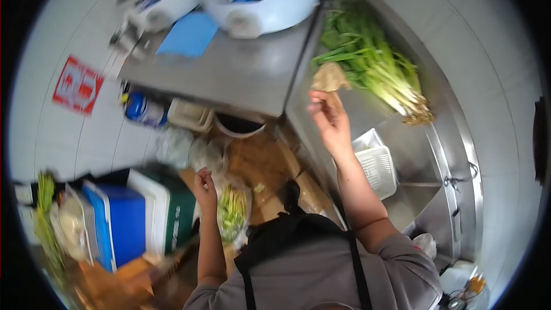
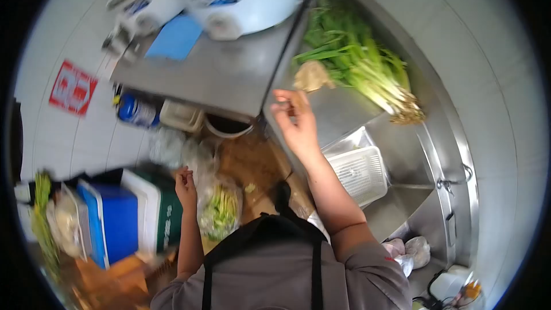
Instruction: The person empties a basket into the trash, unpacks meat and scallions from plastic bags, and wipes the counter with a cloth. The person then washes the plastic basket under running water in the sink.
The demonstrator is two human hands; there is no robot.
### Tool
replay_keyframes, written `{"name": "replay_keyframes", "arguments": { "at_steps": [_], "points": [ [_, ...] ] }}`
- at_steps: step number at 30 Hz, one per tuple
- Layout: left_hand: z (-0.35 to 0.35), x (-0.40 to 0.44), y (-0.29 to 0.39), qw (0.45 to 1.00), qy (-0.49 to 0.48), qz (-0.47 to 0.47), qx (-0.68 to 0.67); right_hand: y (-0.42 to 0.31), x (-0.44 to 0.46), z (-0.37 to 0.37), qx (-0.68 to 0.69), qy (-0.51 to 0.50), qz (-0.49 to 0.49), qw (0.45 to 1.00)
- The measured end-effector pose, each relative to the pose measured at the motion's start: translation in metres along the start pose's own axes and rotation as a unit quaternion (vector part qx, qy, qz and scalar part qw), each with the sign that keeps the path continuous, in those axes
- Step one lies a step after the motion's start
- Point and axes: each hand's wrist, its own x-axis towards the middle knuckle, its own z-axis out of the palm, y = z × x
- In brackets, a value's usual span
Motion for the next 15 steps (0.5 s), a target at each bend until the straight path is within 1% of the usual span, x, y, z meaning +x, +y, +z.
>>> {"name": "replay_keyframes", "arguments": {
  "at_steps": [1, 3, 4, 5, 6, 7, 8, 9, 10, 11, 12, 15],
  "points": [
    [-0.023, -0.021, -0.038, 0.995, 0.048, -0.085, 0.018, -0.016, -0.007, 0.034, -0.027, -0.075, 0.017, 0.997],
    [-0.053, -0.057, -0.084, 0.988, 0.105, -0.105, 0.031, -0.013, -0.027, 0.098, -0.035, -0.198, -0.005, 0.980],
    [-0.066, -0.077, -0.118, 0.984, 0.113, -0.130, 0.055, -0.011, -0.041, 0.130, -0.034, -0.256, 0.028, 0.966],
    [-0.071, -0.091, -0.151, 0.979, 0.124, -0.145, 0.071, 0.000, -0.056, 0.159, -0.081, -0.315, 0.017, 0.945],
    [-0.075, -0.107, -0.177, 0.969, 0.128, -0.192, 0.086, 0.015, -0.073, 0.186, -0.106, -0.364, 0.025, 0.925],
    [-0.076, -0.124, -0.203, 0.959, 0.128, -0.235, 0.097, 0.035, -0.094, 0.210, -0.134, -0.407, 0.030, 0.903],
    [-0.076, -0.143, -0.239, 0.938, 0.106, -0.297, 0.144, 0.067, -0.120, 0.232, -0.135, -0.442, 0.059, 0.885],
    [-0.074, -0.157, -0.270, 0.913, 0.078, -0.354, 0.187, 0.109, -0.150, 0.252, -0.138, -0.472, 0.086, 0.867],
    [-0.074, -0.167, -0.286, 0.901, 0.043, -0.386, 0.192, 0.150, -0.180, 0.270, -0.143, -0.498, 0.115, 0.848],
    [-0.076, -0.175, -0.304, 0.888, 0.004, -0.415, 0.197, 0.186, -0.207, 0.289, -0.118, -0.520, 0.191, 0.824],
    [-0.072, -0.189, -0.334, 0.899, -0.020, -0.398, 0.183, 0.223, -0.237, 0.302, -0.095, -0.535, 0.270, 0.795],
    [-0.056, -0.208, -0.404, 0.881, -0.108, -0.437, 0.148, 0.351, -0.339, 0.323, -0.070, -0.472, 0.449, 0.755]
  ]
}}
